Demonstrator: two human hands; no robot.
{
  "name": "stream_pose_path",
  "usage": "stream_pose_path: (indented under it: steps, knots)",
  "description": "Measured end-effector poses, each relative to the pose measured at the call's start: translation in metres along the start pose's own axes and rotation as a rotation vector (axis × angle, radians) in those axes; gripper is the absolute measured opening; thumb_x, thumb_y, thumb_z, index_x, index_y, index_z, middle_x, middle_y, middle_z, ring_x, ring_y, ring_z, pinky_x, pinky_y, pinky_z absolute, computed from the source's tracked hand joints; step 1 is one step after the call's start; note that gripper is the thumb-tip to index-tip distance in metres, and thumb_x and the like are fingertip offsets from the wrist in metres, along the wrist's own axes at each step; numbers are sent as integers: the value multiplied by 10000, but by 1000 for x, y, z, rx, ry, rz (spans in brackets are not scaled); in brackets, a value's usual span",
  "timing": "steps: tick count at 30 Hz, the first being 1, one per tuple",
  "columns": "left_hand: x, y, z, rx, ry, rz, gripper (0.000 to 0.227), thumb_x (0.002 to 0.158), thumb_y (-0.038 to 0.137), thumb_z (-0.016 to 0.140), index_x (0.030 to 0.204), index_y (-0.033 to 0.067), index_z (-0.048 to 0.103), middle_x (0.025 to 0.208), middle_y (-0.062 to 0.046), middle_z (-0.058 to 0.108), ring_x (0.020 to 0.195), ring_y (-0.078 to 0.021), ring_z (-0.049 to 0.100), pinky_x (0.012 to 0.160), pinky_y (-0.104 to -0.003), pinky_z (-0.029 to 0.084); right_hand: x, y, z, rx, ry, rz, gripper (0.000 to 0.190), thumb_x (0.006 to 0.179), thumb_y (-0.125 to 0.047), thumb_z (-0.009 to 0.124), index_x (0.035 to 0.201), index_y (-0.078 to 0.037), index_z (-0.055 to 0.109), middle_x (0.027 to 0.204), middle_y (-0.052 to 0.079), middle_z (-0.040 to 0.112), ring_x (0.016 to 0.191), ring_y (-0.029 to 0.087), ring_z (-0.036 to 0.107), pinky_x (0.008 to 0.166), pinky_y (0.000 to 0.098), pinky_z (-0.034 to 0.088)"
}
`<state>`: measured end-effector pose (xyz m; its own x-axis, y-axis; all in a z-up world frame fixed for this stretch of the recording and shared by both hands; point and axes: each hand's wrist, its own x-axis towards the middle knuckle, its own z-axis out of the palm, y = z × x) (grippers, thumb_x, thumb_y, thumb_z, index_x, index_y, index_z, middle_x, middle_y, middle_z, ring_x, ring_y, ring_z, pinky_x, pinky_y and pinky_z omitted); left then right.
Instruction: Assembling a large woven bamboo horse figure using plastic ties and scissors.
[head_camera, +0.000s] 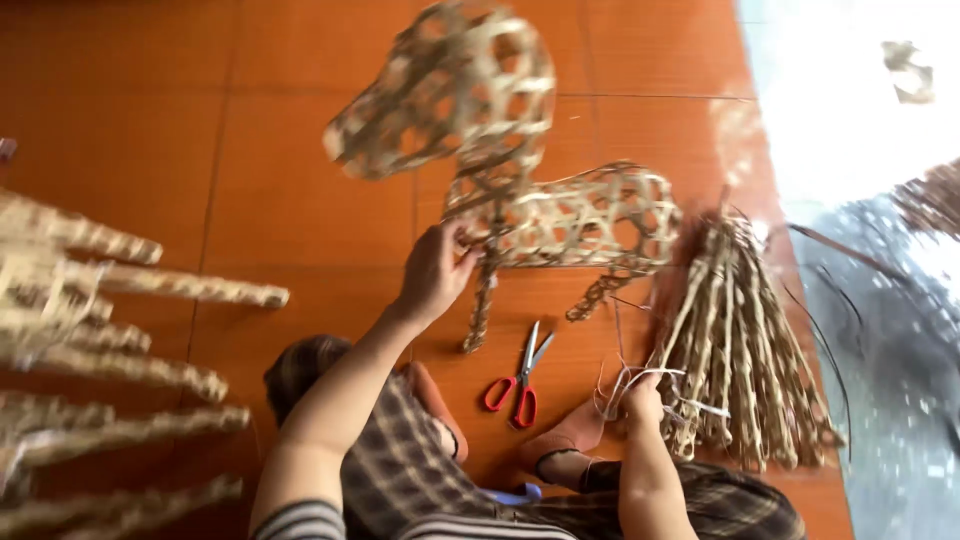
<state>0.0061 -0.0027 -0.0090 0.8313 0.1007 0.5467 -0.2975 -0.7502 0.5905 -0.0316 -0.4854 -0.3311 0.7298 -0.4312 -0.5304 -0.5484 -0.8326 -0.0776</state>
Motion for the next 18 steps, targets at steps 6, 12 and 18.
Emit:
stream_pose_path:
  steps: [6, 12, 18]
  knots:
    - [5, -10, 6, -86, -13, 40, 443, 923, 76, 787, 1255, 48, 495, 1016, -89, 695, 945, -257, 702, 846, -391, 558, -9, -27, -34, 80, 7, 46, 804, 952, -411, 660, 1619, -250, 240, 1322, 281, 655, 1196, 463, 642, 1013, 569, 501]
    - [2, -12, 4, -156, 39, -35, 467, 899, 46, 757, 1275, 68, 481, 1028, -93, 676, 908, -242, 723, 777, -364, 588, -17, -55, -92, 1196, -49, -387, 542, 898, -329, 682, 1370, -139, 497, 1147, 123, 639, 934, 277, 653, 756, 421, 532]
    - [4, -10, 4, -235, 85, -119, 349, 961, 39, 753, 1188, 75, 491, 1030, -95, 659, 904, -228, 726, 753, -332, 613, -89, -86, -153, 1753, -450, -557, 370, 1006, -302, 567, 1291, -65, 575, 1047, 74, 680, 866, 201, 701, 718, 351, 561]
